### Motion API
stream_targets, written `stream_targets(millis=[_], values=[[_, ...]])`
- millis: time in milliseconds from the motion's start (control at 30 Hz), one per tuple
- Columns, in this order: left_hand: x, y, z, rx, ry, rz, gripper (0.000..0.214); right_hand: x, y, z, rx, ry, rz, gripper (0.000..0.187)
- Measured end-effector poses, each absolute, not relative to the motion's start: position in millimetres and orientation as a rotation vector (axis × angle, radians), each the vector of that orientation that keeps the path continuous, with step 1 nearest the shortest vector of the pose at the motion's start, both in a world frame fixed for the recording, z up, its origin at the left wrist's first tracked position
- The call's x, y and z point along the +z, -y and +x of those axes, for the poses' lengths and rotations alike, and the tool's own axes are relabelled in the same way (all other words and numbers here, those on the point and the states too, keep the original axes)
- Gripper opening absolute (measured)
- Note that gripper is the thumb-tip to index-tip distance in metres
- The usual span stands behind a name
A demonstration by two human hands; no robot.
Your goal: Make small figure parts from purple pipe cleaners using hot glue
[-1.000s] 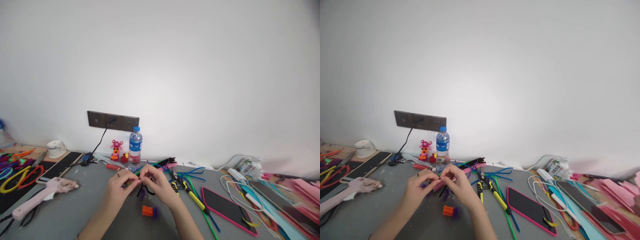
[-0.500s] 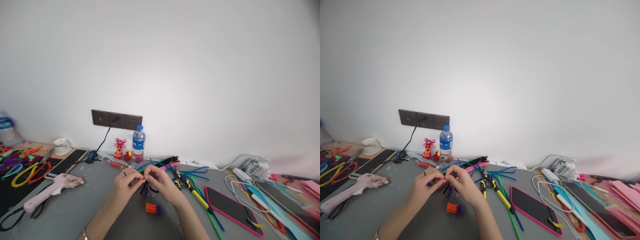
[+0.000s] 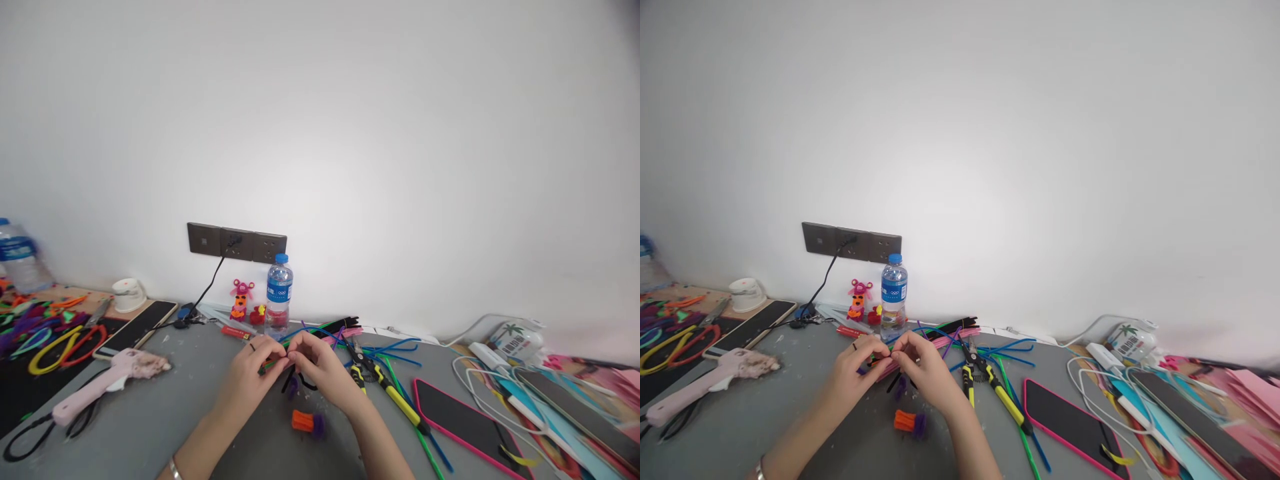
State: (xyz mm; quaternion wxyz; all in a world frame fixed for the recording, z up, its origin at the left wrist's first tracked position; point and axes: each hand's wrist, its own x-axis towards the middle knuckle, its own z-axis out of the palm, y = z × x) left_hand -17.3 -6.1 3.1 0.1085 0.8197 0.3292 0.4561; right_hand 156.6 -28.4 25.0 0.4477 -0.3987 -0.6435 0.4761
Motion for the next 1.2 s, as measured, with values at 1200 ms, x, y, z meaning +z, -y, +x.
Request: stream_targets(millis=[1200], values=[[4.4, -7.0, -29.9, 1.237, -1.087, 2.377, 0.01, 0.2, 25.1, 164.6, 0.938, 1.862, -1.67, 0.012]])
